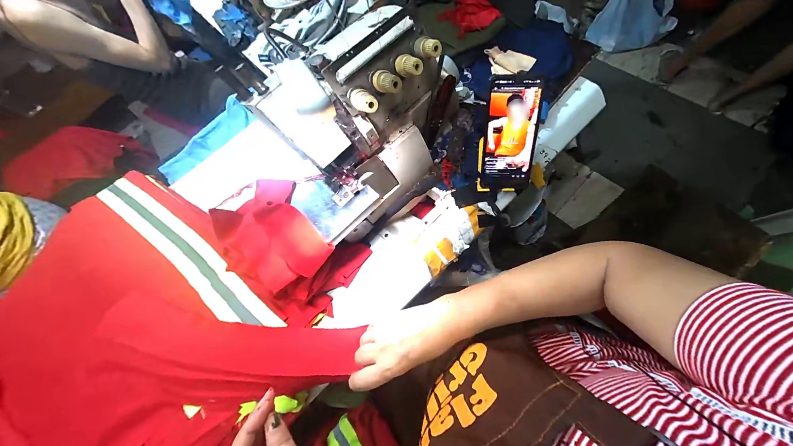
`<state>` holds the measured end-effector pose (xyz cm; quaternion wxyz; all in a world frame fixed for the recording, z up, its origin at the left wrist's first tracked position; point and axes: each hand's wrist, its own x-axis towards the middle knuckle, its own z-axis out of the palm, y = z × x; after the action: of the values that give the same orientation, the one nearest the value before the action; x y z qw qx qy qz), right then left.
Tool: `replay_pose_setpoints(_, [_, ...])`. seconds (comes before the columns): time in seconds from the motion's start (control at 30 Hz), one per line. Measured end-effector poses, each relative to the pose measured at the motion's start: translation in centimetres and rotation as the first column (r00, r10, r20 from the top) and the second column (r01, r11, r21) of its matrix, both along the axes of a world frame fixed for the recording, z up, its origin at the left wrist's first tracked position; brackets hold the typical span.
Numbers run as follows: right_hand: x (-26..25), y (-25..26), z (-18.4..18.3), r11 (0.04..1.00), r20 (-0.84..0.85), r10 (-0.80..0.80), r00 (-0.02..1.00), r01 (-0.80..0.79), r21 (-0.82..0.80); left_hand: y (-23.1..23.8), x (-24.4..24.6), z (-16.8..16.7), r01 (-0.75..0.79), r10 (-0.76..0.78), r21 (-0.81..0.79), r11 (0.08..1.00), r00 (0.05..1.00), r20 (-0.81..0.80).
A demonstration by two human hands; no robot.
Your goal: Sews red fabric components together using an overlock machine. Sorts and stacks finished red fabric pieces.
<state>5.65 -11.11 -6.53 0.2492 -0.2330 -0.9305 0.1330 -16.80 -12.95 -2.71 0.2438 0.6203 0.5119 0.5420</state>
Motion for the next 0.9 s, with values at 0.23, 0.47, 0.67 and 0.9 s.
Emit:
replay_pose_setpoints(0.23, [-0.3, 1.1, 1.2, 0.989, -0.112, -0.081, 0.990, 0.066, -0.131, -0.6, 0.5, 0.3, 0.089, -0.087, -0.041, 0.995, 0.995, 0.044])
replay_pose_setpoints(0.47, [-0.7, 2.8, 2.2, 0.943, -0.379, -0.270, 0.885, 0.162, -0.292, -0.4, 2.7, -1.5, 0.239, -0.239, -0.070, 0.968, 0.971, 0.004])
replay_pose_setpoints(0.67, [0.6, 2.3, 2.1, 0.808, -0.499, -0.325, 0.803, -0.037, -0.587, 0.1, 4.5, -1.5, 0.065, -0.045, -0.113, 0.992, 0.985, 0.166])
replay_pose_setpoints(0.9, [1.2, 2.1, 0.9, 0.539, -0.468, -0.440, 0.766, -0.192, -0.821, 0.2, 4.9, -1.9, 0.133, -0.084, -0.155, 0.979, 0.954, 0.288])
